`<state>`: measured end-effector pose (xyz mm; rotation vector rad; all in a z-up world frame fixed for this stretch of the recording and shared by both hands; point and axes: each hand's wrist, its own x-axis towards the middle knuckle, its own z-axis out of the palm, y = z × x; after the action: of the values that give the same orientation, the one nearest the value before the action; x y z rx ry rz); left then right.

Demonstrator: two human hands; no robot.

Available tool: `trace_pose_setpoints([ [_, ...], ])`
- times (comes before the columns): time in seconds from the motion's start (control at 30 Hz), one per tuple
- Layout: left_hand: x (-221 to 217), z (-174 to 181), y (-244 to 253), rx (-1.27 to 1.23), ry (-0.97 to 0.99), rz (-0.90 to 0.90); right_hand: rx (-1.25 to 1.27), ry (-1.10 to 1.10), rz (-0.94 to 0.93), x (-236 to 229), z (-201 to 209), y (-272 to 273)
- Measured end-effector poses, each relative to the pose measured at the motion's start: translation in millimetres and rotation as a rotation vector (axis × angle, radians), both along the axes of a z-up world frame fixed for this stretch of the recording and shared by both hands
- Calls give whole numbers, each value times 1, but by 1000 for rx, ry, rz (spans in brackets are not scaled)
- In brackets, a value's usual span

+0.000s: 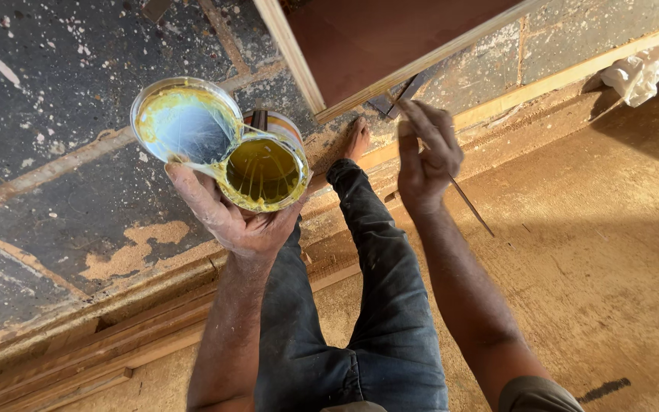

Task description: The person applies adhesive from a can to the edges of wooden boards using a thin stick.

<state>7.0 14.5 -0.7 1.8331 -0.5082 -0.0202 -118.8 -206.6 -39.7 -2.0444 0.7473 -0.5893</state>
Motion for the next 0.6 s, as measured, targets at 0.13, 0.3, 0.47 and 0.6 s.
trace_pose_setpoints([
  [0.13,-4,-1,3,2,31,-8,-249,-73,131,-7,-13,-13],
  [0.3,-5,-3,0,-15,30,29,-681,-12,310,3,-36,-16],
  [0.47,-1,0,2,3,40,39,-697,-36,357,-10,-23,-7],
  [0.6,0,-1,5,0,30,30,-608,156,179,-18,-8,-17],
])
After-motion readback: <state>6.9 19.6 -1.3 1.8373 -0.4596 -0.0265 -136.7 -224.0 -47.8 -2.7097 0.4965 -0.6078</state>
